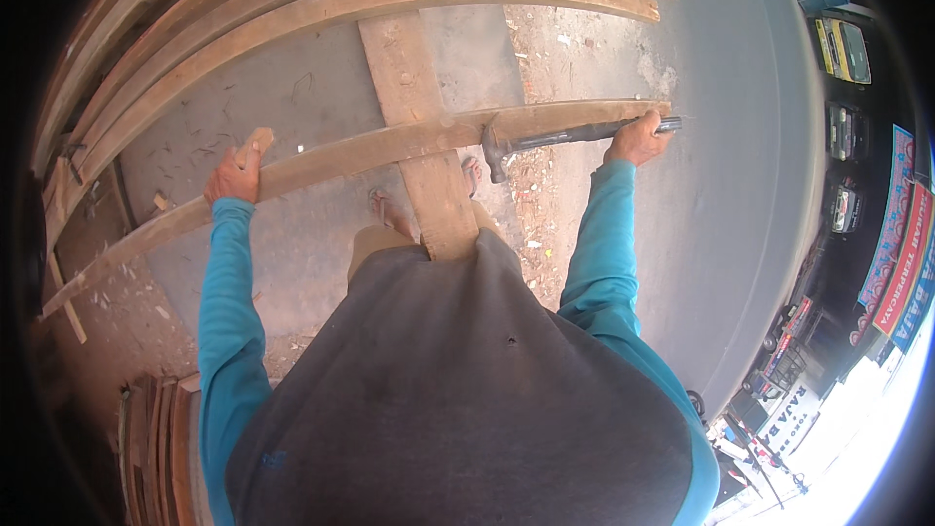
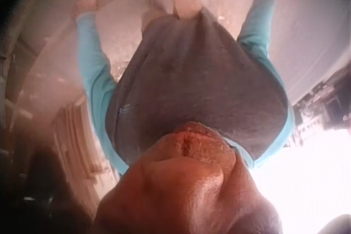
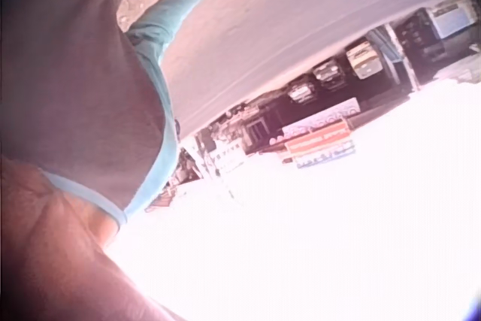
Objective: The person extracts nails from wooden planks using a hammer and a small wooden block as leverage.
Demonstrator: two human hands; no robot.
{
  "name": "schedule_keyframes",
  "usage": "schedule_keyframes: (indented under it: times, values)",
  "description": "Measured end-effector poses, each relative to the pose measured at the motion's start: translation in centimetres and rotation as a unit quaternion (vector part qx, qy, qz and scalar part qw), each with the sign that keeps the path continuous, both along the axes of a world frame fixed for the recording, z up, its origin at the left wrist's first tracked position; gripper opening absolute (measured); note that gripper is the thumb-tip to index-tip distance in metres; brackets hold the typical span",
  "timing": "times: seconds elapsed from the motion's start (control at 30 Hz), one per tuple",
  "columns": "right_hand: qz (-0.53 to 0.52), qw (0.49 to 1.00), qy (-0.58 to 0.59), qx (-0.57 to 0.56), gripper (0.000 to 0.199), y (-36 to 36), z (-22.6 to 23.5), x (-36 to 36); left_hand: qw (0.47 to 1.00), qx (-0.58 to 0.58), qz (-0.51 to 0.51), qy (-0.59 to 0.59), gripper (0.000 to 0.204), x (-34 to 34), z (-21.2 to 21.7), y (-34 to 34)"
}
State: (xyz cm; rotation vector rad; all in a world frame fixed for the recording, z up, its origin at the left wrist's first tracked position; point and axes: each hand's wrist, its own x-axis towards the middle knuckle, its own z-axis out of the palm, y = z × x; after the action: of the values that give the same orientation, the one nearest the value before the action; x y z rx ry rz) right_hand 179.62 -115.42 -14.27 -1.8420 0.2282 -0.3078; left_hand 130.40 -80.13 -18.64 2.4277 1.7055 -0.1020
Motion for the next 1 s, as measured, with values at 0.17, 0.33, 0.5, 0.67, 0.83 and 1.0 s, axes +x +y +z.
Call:
schedule_keyframes:
  times: [0.17,0.33,0.5,0.67,0.83,1.0]
  values:
    - [-0.031,0.999,0.006,-0.03,0.037,0.6,-1.4,1.0,0.998,-0.046,0.007,0.035,0.068,1.2,1.1,0.7]
    - [-0.066,0.99,0.104,-0.073,0.032,-2.5,-4.9,-0.2,1.0,0.001,-0.003,-0.021,0.066,-1.2,-0.8,1.4]
    - [-0.097,0.988,0.104,-0.06,0.032,3.1,-5.1,0.7,1.0,-0.003,0.0,0.021,0.064,0.3,-0.5,4.7]
    - [-0.095,0.988,0.114,-0.034,0.04,0.4,-8.5,0.8,1.0,0.019,-0.023,-0.008,0.06,-1.1,-3.1,3.7]
    - [-0.074,0.981,0.179,0.005,0.045,1.1,-11.1,1.7,1.0,-0.013,-0.008,0.026,0.063,-0.1,-3.6,5.3]
    - [-0.064,0.973,0.219,-0.023,0.045,0.9,-14.7,4.7,0.999,-0.021,-0.001,0.032,0.065,1.5,-4.1,6.9]
